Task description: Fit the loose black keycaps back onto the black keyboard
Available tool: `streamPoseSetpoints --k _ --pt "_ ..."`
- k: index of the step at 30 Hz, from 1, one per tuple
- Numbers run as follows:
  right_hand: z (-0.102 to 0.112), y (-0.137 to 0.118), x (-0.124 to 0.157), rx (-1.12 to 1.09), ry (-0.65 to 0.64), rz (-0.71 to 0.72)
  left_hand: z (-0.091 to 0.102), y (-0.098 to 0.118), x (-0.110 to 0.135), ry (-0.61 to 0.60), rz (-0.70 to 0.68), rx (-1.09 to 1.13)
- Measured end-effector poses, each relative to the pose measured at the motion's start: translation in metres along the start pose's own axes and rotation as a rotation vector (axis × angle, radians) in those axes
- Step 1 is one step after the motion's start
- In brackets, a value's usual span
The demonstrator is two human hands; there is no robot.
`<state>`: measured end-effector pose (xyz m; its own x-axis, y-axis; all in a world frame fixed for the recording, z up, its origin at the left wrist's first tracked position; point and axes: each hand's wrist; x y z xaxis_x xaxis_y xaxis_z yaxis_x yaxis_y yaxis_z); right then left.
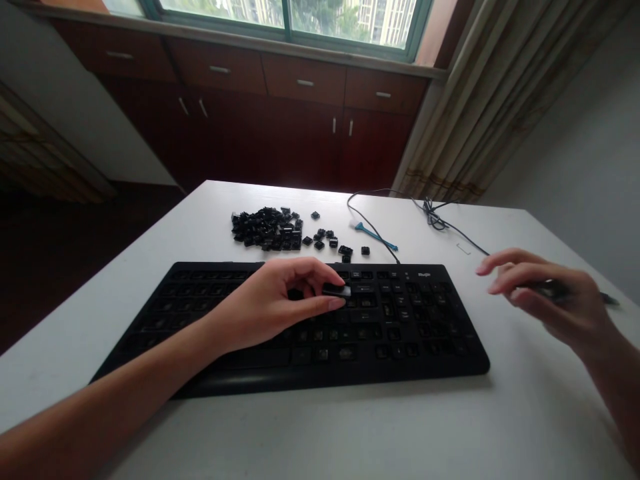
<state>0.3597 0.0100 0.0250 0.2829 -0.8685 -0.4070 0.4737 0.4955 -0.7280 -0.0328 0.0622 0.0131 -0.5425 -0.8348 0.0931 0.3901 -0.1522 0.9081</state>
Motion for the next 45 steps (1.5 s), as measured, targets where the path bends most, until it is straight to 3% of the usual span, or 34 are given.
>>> streamPoseSetpoints --k 2,4,7,11,16,21,25,30,35,40,42,45 --pt "-0.009 -0.016 -0.006 -0.309 0.195 -0.033 0.0 0.0 0.0 -0.005 0.0 0.002" --pt "-0.021 -0.035 -0.015 -0.563 0.265 -0.102 0.0 -0.001 0.0 -0.004 -0.006 -0.001" --pt "-0.036 -0.062 -0.03 -0.54 0.227 -0.165 0.0 -0.002 0.0 0.008 -0.012 0.003" --pt "-0.046 -0.067 -0.04 -0.61 0.399 -0.04 0.0 -0.002 -0.001 0.01 -0.01 0.01" --pt "-0.059 -0.045 -0.039 -0.646 0.273 -0.148 0.0 -0.003 0.001 0.011 -0.014 0.011" --pt "-0.057 -0.046 -0.042 -0.69 0.365 -0.058 0.0 -0.003 0.0 0.012 -0.021 0.009" --pt "-0.061 -0.043 -0.043 -0.632 0.292 -0.138 -0.001 -0.003 0.0 0.015 -0.025 0.006" --pt "-0.063 -0.04 -0.038 -0.629 0.352 -0.074 -0.001 -0.003 0.0 0.02 -0.032 0.005" --pt "-0.061 -0.047 -0.04 -0.587 0.264 -0.172 -0.001 -0.004 -0.001 0.008 -0.021 0.005" --pt "-0.054 -0.062 -0.049 -0.611 0.327 -0.018 -0.001 -0.005 -0.001 0.009 -0.018 0.01" --pt "-0.061 -0.052 -0.047 -0.634 0.335 -0.057 -0.001 -0.005 0.0 0.009 -0.012 0.009" --pt "-0.07 -0.036 -0.043 -0.632 0.306 -0.224 -0.001 -0.003 0.001 0.012 -0.021 0.009"
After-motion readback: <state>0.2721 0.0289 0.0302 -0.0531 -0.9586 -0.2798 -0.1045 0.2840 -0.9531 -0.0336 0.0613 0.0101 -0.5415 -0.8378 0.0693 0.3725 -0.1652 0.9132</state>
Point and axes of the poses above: each hand's wrist, its own x-axis away from the middle knuckle, its own z-axis out of the back of the hand, y = z × x, and after that the axes turned 4 degrees about z, right-handed
